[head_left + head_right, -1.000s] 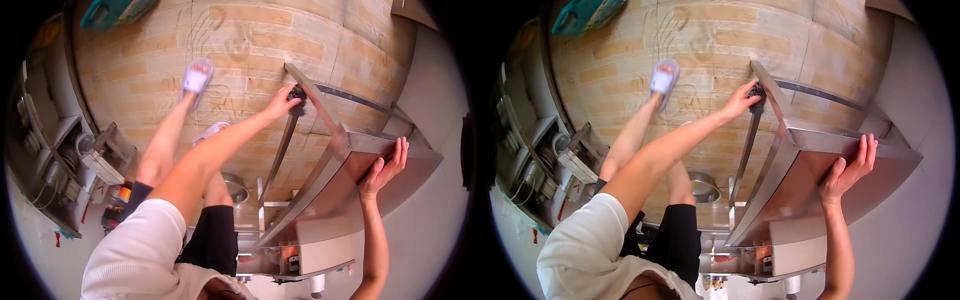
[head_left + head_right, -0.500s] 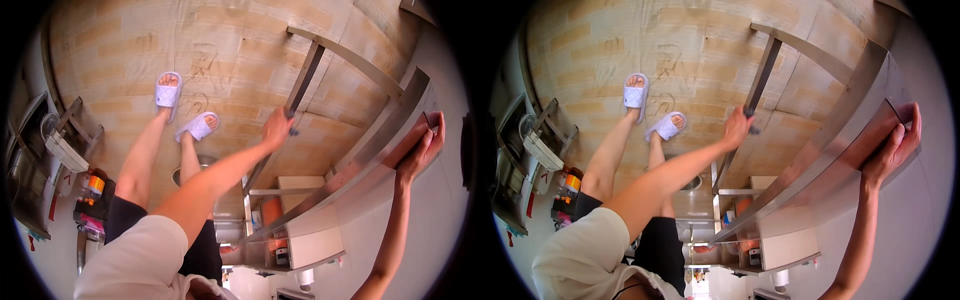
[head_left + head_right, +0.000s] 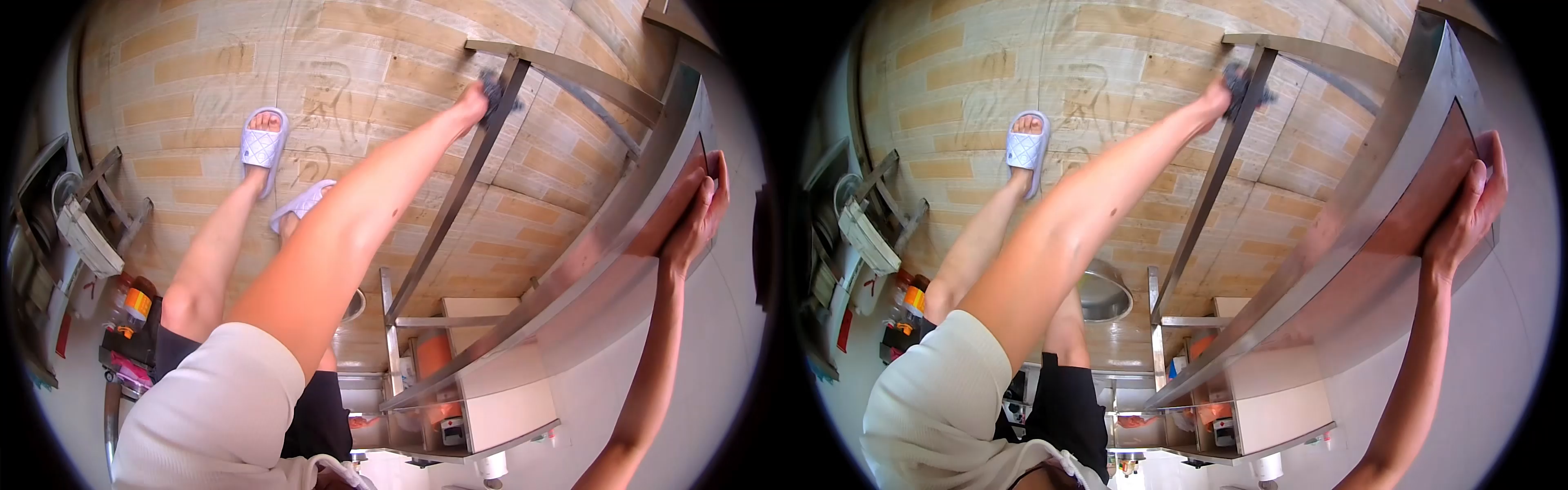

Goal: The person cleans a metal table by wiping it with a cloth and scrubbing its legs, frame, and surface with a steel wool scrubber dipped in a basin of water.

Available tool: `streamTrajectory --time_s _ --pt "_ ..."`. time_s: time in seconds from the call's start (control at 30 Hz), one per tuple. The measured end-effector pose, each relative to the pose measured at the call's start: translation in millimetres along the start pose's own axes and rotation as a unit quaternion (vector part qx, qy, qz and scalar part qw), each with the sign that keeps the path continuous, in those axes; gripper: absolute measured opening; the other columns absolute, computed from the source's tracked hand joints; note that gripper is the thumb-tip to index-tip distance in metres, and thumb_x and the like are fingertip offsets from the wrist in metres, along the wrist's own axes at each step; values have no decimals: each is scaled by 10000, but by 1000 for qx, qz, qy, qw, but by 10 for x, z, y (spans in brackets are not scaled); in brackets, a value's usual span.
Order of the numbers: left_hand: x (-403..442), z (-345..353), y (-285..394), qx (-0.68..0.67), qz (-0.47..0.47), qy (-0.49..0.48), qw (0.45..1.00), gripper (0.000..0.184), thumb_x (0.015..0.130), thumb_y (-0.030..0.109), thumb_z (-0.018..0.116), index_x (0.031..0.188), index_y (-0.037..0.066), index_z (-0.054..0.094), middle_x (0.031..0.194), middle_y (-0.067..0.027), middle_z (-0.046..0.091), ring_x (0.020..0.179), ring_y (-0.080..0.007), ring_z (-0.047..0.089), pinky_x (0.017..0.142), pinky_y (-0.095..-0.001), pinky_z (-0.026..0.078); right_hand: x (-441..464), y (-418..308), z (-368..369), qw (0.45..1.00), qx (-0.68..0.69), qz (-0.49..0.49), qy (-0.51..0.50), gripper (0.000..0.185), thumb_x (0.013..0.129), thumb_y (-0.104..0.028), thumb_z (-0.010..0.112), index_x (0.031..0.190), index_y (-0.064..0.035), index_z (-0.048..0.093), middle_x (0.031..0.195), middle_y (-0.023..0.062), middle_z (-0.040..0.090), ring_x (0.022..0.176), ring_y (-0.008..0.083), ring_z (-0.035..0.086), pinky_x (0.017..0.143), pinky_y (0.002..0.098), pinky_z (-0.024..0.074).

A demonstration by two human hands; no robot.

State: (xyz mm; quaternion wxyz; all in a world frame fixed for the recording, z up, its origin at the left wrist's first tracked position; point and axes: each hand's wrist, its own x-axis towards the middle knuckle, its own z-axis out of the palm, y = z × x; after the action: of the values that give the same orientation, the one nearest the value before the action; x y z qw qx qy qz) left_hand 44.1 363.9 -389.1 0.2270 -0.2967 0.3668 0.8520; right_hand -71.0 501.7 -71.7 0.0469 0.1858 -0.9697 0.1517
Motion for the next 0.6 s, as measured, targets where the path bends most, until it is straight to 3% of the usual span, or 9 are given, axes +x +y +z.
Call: streamTrajectory --time_s 0.07,0.17,0.2,0.27,0.37,0.5,0.6 --pt "-554 -23 -403 -62 -48 -38 996 515 954 451 256 1168 67 524 1041 -91 610 943 -163 584 839 -306 459 11 -17 3 1000 -9 4 4 535 904 -474 387 1284 -103 448 1301 110 434 1210 243 405 1027 348 304" --pt "-791 -38 -504 -82 -36 -78 993 559 938 486 247 1219 64 482 1103 -89 587 975 -164 572 870 -328 443 11 -41 16 1000 0 15 6 523 909 -461 380 1285 -103 446 1289 110 447 1209 239 406 1029 347 301" --pt "-649 -29 -371 -39 -4 -69 997 551 942 485 245 1200 66 493 1074 -91 598 953 -162 576 857 -324 450 10 -76 30 1000 15 20 2 509 914 -442 378 1283 -98 446 1278 109 458 1200 233 412 1028 347 302" --pt "-147 -39 78 -19 -56 -92 994 541 944 483 246 1180 69 503 1057 -91 603 964 -167 570 867 -323 447 8 -85 38 1000 15 22 0 503 916 -431 381 1282 -92 446 1273 108 462 1192 228 417 1028 344 300" --pt "-153 -54 223 -37 -18 -145 989 522 953 457 245 1165 58 507 1047 -96 605 987 -174 561 882 -325 441 29 -69 43 1000 6 19 9 494 918 -410 381 1277 -77 447 1263 108 464 1177 223 425 1028 341 294" --pt "-578 -27 -296 -108 -17 -95 989 495 965 415 236 1155 49 511 1040 -96 605 998 -179 556 888 -322 438 27 -79 23 1000 -3 14 -4 473 927 -381 367 1277 -71 441 1272 104 437 1188 220 405 1032 341 278" --pt "-172 -44 160 -30 -77 -106 991 476 969 402 236 1188 71 499 1045 -82 599 1020 -190 547 919 -328 417 31 -92 16 1000 -7 15 -13 469 931 -368 357 1285 -68 427 1281 100 417 1199 219 388 1035 338 267"
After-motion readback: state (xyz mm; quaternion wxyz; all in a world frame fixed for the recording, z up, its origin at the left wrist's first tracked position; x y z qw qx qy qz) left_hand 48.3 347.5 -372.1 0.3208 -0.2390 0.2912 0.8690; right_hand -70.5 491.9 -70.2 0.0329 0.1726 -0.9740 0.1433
